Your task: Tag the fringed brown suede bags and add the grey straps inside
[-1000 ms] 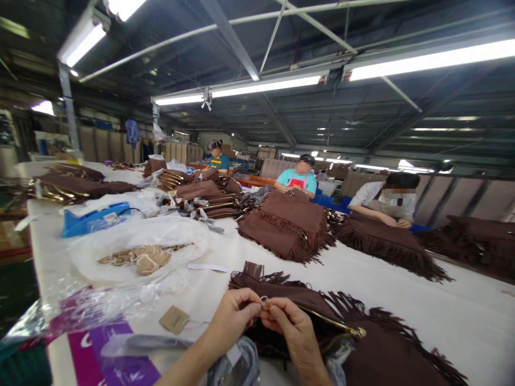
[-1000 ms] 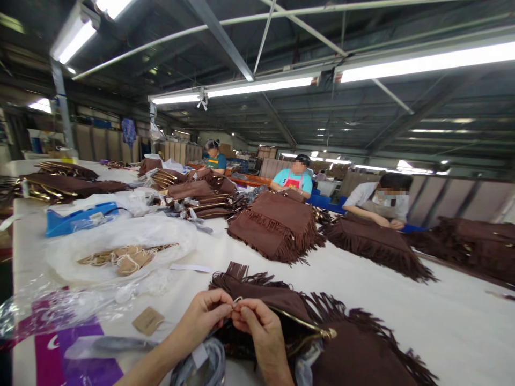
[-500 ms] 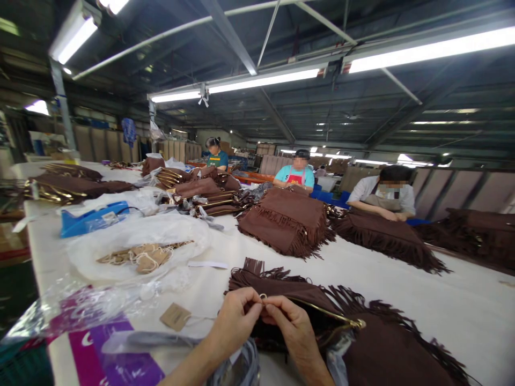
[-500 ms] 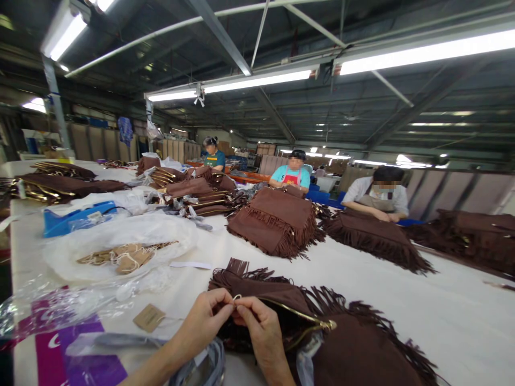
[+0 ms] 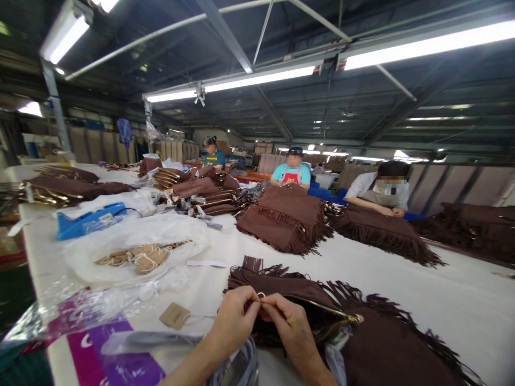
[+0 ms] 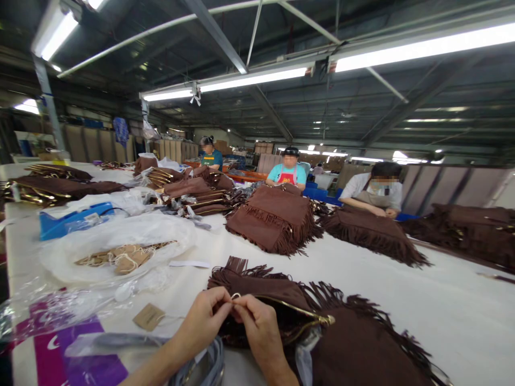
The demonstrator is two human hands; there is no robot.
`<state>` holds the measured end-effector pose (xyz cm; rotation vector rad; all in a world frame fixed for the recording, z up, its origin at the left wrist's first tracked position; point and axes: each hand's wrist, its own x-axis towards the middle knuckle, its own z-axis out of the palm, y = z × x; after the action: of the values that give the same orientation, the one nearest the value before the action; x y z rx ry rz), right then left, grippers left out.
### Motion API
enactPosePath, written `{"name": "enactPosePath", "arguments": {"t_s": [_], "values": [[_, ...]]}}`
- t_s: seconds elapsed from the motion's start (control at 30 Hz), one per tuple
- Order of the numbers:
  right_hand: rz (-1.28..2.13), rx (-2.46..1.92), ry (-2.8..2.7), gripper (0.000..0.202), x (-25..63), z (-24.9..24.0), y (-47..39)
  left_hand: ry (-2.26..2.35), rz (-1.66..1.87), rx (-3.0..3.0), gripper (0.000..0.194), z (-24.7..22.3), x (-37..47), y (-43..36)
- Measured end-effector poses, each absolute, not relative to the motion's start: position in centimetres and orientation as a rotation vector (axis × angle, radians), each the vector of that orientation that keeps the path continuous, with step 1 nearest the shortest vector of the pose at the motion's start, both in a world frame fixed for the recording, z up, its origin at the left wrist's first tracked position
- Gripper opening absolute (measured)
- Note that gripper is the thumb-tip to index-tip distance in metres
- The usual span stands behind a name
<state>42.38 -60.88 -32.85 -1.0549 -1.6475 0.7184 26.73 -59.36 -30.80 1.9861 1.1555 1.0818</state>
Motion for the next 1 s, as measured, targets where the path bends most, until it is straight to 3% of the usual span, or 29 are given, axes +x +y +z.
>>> {"name": "enactPosePath", "arguments": {"t_s": [0.27, 0.43, 0.57, 0.7, 1.0], "values": [[0.54, -1.052, -1.752, 0.025, 41.6, -32.6, -61.6, 1.412, 0.984, 2.165, 0.016, -30.9, 27.1, -60.4], [0.829, -1.077, -1.426, 0.03, 40.6, -33.7, -61.4, 1.405, 1.025, 2.044, 0.016, -30.9, 27.2, -60.1], [1.086, -1.019, -1.203, 0.047, 40.5, -34.2, -61.2, 1.37, 1.014, 2.029, 0.016, -31.1, 26.9, -59.6], [1.171, -0.974, -1.194, 0.04, 40.7, -34.2, -61.2, 1.346, 0.999, 2.048, 0.017, -31.2, 26.7, -59.4], [0.888, -1.081, -1.445, 0.031, 41.1, -34.2, -61.3, 1.396, 0.907, 2.126, 0.016, -31.2, 26.8, -59.7]]}}
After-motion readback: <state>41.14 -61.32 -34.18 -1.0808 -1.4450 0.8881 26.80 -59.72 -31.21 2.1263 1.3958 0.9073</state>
